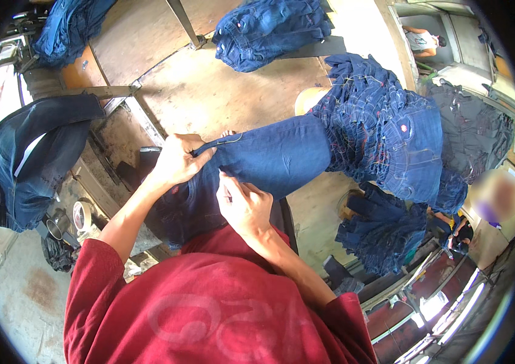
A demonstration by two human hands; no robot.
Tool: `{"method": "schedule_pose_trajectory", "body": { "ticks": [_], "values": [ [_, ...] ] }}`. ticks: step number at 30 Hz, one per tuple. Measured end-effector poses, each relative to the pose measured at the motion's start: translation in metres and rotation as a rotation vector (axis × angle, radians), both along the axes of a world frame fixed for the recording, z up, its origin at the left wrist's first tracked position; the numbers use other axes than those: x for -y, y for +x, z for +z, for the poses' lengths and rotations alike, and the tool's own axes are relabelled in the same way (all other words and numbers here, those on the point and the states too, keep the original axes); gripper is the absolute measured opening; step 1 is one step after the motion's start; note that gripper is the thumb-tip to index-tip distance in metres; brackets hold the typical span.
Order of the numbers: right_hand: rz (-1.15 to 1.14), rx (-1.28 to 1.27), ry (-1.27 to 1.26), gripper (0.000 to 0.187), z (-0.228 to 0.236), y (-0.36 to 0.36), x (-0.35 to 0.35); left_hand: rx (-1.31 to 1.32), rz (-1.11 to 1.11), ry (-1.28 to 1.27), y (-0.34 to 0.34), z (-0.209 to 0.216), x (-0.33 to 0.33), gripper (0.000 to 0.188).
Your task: The person repeatedly picks up a pair of jeans, uses a needle and thread to sew a small red tag or charm onto the fabric, then places the jeans back on a pile. This cycle is repeated multiple times throughout the clip.
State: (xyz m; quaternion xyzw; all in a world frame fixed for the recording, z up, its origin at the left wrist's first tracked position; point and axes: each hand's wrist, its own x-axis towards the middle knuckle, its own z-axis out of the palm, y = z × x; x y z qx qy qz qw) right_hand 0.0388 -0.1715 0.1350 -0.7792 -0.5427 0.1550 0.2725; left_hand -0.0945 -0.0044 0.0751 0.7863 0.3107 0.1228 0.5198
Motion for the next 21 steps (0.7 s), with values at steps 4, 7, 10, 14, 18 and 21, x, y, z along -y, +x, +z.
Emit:
{"method": "schedule_pose_trajectory", "body": {
  "ticks": [4,7,10,14,18,21],
  "values": [
    [0.06,0.107,-0.122,0.005,-0.0003,-0.0016,-0.0006,-0.1,-0.014,0.024,0.001,-0.0006,0.0005,0.017],
    [0.079,0.105,-0.141,0.006,0.0025,-0.0015,0.0026,-0.104,-0.006,0.045,0.0015,-0.0004,0.0016,0.018],
    [0.024,0.017,-0.04,0.007,0.0016,-0.0003,0.0038,-0.073,0.024,0.048,0.0021,-0.0006,0.0033,0.02],
    [0.037,0.052,-0.141,0.015,-0.0015,0.0006,0.0016,-0.052,0.033,0.084,0.0023,-0.0014,0.0053,0.02],
    [0.088,0.114,-0.099,0.008,0.0026,0.0005,0.0018,-0.084,0.021,0.053,0.0023,-0.0026,0.0041,0.02],
    [-0.018,-0.016,0.002,0.007,0.002,0.0012,-0.0004,-0.043,0.06,0.077,0.0028,-0.0023,0.0044,0.02]
  ]
}}
